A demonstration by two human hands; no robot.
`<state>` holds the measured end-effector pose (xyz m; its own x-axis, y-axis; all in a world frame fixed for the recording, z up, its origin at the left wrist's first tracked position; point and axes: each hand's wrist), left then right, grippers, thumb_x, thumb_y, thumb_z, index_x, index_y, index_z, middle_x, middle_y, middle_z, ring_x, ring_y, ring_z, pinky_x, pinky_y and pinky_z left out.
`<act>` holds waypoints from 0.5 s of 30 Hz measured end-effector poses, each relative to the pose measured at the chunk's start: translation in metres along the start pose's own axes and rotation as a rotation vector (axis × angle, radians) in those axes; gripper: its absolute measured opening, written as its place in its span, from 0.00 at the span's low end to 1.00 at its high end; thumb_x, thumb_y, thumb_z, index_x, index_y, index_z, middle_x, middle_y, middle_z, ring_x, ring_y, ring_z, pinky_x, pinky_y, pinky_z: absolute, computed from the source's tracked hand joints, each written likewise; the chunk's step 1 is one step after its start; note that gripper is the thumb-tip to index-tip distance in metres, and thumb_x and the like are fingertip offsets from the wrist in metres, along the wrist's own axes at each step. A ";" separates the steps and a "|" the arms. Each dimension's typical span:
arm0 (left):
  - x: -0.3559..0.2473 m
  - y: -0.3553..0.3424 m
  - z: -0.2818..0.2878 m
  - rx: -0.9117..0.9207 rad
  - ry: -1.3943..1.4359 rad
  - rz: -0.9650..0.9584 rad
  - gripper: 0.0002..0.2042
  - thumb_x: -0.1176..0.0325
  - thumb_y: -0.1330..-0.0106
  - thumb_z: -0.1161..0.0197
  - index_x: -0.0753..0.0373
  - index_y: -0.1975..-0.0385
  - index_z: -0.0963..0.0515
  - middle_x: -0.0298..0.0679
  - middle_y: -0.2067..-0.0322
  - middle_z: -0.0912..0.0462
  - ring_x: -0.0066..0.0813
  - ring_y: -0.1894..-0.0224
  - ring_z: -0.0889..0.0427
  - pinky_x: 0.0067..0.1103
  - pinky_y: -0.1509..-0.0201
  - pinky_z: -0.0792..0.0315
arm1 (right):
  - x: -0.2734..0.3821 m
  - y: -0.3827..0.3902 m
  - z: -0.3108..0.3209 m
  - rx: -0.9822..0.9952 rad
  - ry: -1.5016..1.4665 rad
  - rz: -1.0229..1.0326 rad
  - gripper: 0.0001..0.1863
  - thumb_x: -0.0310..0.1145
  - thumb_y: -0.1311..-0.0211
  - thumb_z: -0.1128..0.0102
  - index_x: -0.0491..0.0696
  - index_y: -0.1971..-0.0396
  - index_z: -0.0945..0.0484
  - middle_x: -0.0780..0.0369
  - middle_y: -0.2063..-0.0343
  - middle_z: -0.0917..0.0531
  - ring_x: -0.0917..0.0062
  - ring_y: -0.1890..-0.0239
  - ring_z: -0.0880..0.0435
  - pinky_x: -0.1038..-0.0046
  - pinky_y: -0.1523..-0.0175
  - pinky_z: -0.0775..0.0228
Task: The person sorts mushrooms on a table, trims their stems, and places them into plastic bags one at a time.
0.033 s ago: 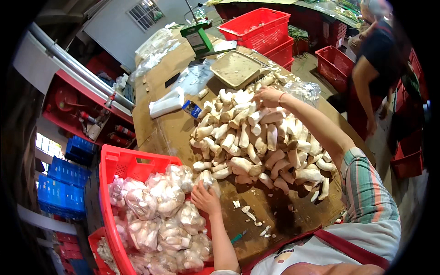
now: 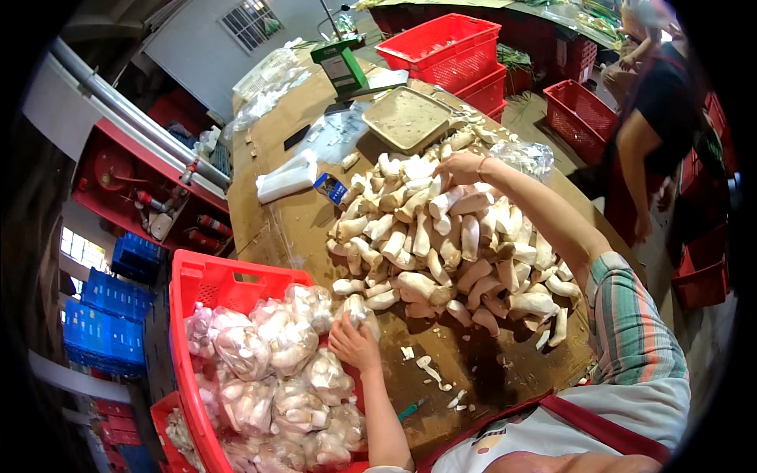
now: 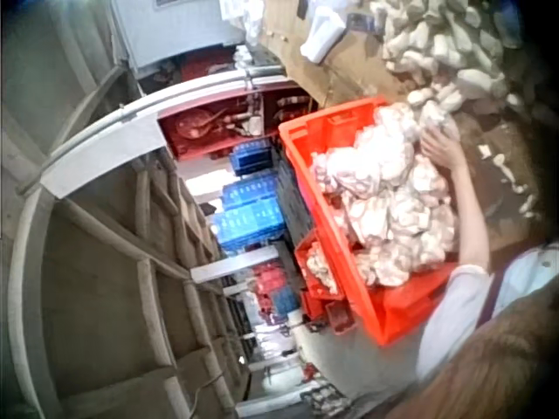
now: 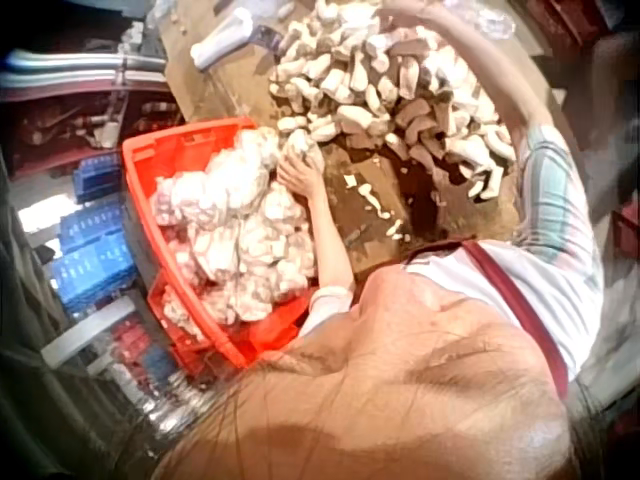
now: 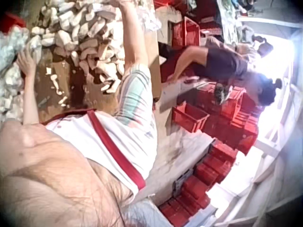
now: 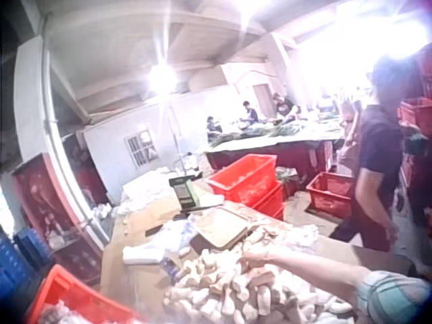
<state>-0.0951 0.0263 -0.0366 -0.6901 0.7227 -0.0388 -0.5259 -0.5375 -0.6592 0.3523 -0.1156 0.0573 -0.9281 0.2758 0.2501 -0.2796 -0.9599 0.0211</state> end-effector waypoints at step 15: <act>0.001 -0.011 0.001 0.079 0.002 0.076 0.22 0.59 0.50 0.31 0.52 0.54 0.25 0.38 0.60 0.27 0.39 0.55 0.29 0.34 0.51 0.38 | -0.028 -0.002 -0.004 -0.216 -0.232 0.152 0.16 0.41 0.44 0.42 0.42 0.77 0.27 0.55 0.77 0.26 0.62 0.71 0.26 0.63 0.63 0.36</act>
<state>-0.0906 0.0327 -0.0282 -0.7285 0.6793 -0.0884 -0.5095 -0.6236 -0.5929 0.3776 -0.1215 0.0464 -0.8897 0.0881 0.4480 -0.2112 -0.9493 -0.2328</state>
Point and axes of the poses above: each hand's wrist, its own y-axis away from the middle knuckle, its own z-axis out of the back of the hand, x = y × z
